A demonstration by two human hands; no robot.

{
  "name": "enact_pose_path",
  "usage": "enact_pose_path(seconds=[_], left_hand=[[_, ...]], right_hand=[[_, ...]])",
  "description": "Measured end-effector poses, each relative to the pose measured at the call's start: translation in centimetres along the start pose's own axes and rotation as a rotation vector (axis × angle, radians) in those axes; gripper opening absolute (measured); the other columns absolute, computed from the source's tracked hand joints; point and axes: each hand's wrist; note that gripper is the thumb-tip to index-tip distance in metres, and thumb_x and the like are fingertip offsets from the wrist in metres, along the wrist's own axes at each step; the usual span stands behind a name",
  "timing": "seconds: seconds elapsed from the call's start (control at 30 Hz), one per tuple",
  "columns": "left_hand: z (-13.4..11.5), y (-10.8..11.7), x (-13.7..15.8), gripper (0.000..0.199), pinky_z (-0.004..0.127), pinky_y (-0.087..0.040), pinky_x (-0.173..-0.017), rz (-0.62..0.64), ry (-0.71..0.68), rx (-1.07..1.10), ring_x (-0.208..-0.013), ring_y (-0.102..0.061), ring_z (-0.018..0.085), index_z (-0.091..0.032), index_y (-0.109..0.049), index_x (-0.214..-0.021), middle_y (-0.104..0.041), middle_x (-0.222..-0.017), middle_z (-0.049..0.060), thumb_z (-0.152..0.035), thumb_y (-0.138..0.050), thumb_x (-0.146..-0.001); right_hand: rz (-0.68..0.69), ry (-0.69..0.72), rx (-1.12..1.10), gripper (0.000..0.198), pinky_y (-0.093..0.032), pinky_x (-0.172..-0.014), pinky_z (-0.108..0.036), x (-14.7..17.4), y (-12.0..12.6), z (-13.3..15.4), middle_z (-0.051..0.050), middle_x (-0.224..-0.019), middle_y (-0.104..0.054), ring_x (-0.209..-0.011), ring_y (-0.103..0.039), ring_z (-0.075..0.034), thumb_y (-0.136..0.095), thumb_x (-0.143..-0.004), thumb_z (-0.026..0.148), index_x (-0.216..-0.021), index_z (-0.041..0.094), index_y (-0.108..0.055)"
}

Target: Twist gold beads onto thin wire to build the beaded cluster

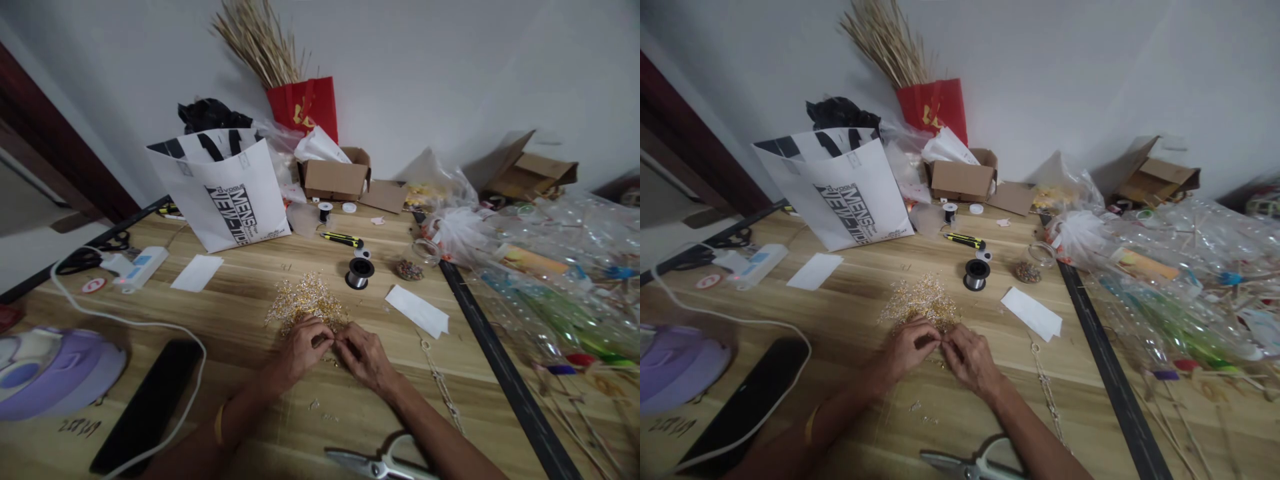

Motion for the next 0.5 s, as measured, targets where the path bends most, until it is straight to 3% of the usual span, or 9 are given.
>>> enact_pose_path(seconds=[0.5], left_hand=[[0.38, -0.12, 0.00, 0.010, 0.024, -0.043, -0.068, 0.015, 0.100, 0.128, -0.070, -0.059, 0.015, -0.016, -0.064, -0.068, -0.067, -0.070, 0.003, -0.017, -0.057, -0.075]], right_hand=[[-0.016, 0.046, -0.015, 0.011, -0.041, -0.058, -0.024, -0.12, 0.16, 0.17, -0.005, -0.074, -0.057, -0.065, -0.053, -0.014, -0.044, -0.090, 0.019, -0.086, 0.019, -0.054]])
Point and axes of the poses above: each hand's wrist, its own x-axis away from the middle knuckle, its own y-axis out of the back of the hand, z = x × y
